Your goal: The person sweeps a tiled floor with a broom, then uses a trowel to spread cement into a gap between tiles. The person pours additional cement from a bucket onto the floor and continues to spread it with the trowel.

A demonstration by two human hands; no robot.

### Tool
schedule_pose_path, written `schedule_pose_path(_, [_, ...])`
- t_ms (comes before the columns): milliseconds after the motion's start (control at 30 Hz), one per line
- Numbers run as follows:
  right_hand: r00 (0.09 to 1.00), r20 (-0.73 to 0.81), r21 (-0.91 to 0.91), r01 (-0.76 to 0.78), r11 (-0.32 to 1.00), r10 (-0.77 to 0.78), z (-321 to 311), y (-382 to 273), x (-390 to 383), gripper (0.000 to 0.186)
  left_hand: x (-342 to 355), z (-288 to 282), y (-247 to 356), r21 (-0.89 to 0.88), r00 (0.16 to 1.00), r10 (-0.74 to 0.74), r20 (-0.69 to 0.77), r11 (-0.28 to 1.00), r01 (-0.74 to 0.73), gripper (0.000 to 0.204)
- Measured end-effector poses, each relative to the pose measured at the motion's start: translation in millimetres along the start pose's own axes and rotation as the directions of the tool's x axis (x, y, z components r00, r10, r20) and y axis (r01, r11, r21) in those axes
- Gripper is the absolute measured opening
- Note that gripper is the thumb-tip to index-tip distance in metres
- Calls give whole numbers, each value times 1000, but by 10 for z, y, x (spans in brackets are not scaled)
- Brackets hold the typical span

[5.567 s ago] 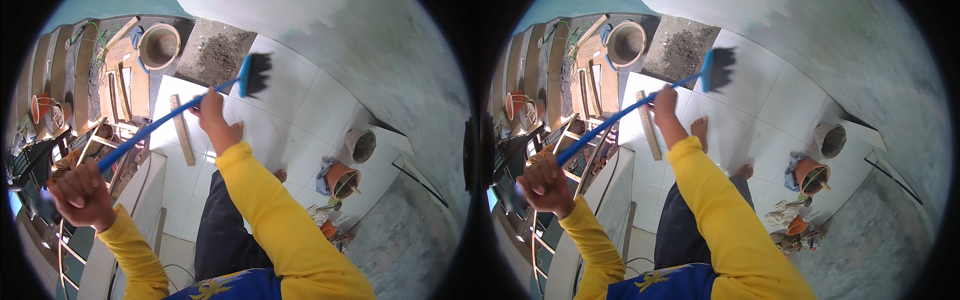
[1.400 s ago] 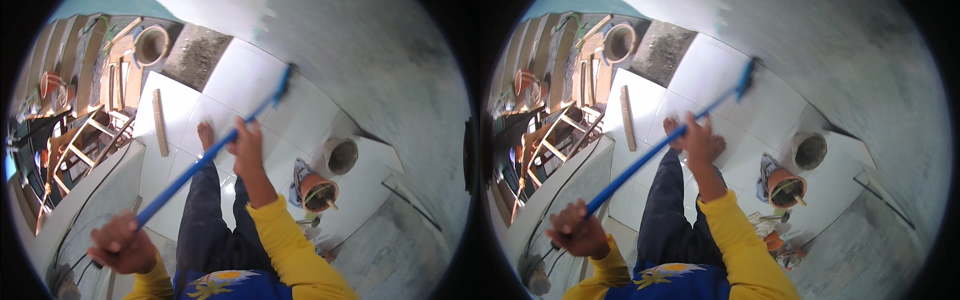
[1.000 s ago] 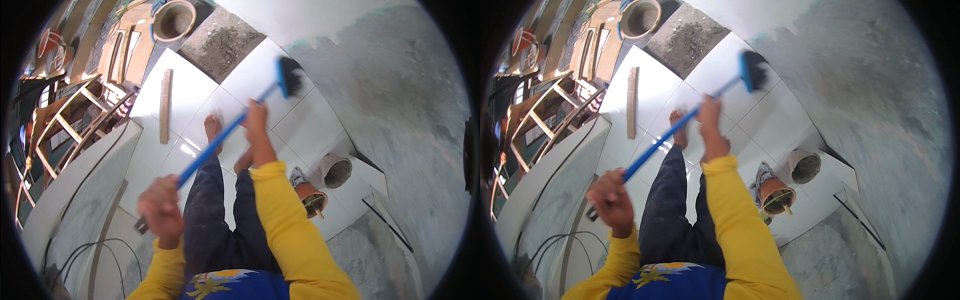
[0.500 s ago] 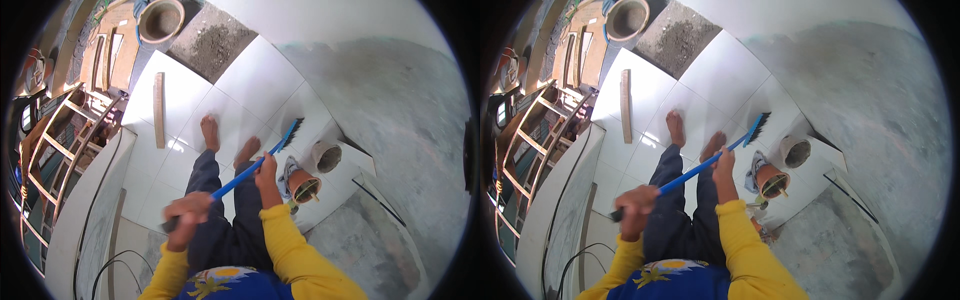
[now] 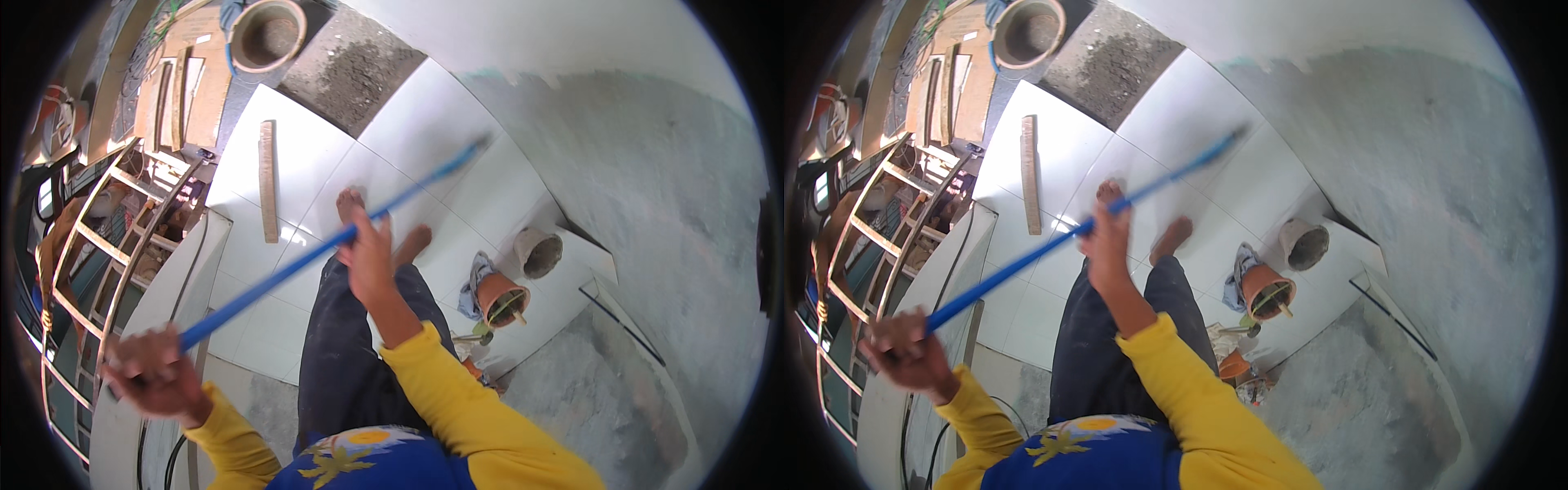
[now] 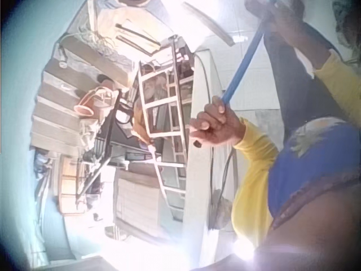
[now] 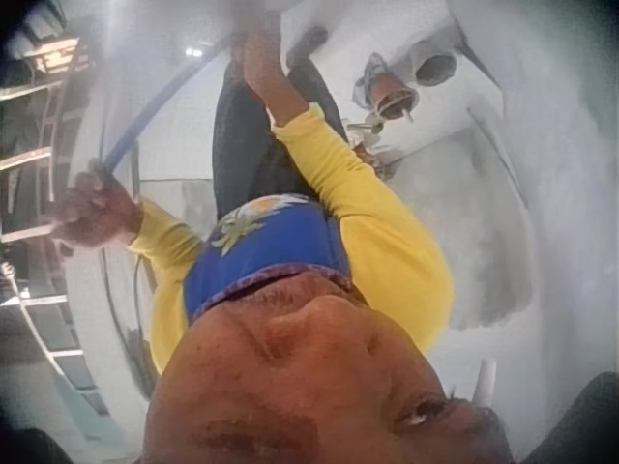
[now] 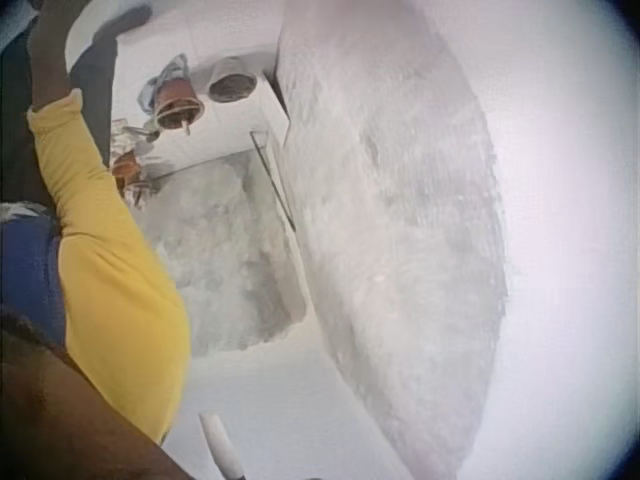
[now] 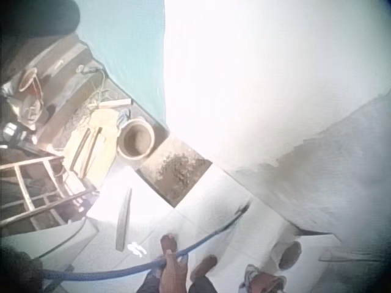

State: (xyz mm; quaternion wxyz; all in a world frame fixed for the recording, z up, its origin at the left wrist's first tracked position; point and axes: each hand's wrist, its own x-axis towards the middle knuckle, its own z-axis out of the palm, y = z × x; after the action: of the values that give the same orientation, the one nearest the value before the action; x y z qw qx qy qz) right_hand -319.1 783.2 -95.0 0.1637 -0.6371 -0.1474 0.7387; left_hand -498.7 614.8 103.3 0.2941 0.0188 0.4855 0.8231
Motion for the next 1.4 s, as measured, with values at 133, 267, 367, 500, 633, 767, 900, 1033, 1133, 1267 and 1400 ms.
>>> schedule_pose_path(133, [976,-46,-128,-218,968,214,-730,305,323,12,-205,243,-574,172,973,-99,209,983,63,43])
schedule_pose_path(267, [979,54,-147,-188,971,198,194,336,564,16,-211,238,-304,245,963,165,214,945,-217,48])
schedule_pose_path(367, [876,442,-150,-139,979,192,991,107,283,36,-334,1,301,206,930,334,153,910,-360,43])
schedule_pose_path(500, [883,428,-137,-150,979,195,1305,-143,-360,35,-863,115,634,306,873,485,36,827,-472,39])
schedule_pose_path(633, [843,458,-151,-238,959,281,1298,-452,-575,33,-1300,498,1,530,839,534,110,682,-504,35])
schedule_pose_path(767, [806,477,-271,-246,931,352,812,-658,162,16,-1695,844,-719,828,953,-45,298,510,-234,60])
schedule_pose_path(900, [849,479,-738,254,625,221,-251,-1706,721,44,-2469,916,-1791,971,871,-487,-63,173,167,69])
schedule_pose_path(1033, [884,368,-929,363,71,290,-1317,-2610,430,46,-3307,1161,-2788,917,803,-480,-354,-9,399,68])
schedule_pose_path(1133, [827,258,-938,338,-76,500,-2190,-2661,110,47,-3236,1527,-2892,901,799,-449,-399,-31,433,67])
schedule_pose_path(1267, [644,28,-966,214,-145,764,-2436,-1743,-186,39,-3350,1762,-3025,853,768,-481,-423,74,517,64])
schedule_pose_path(1400, [634,103,-930,335,-153,766,-2660,-722,615,29,-3412,1832,-3250,761,672,-588,-450,142,633,62])
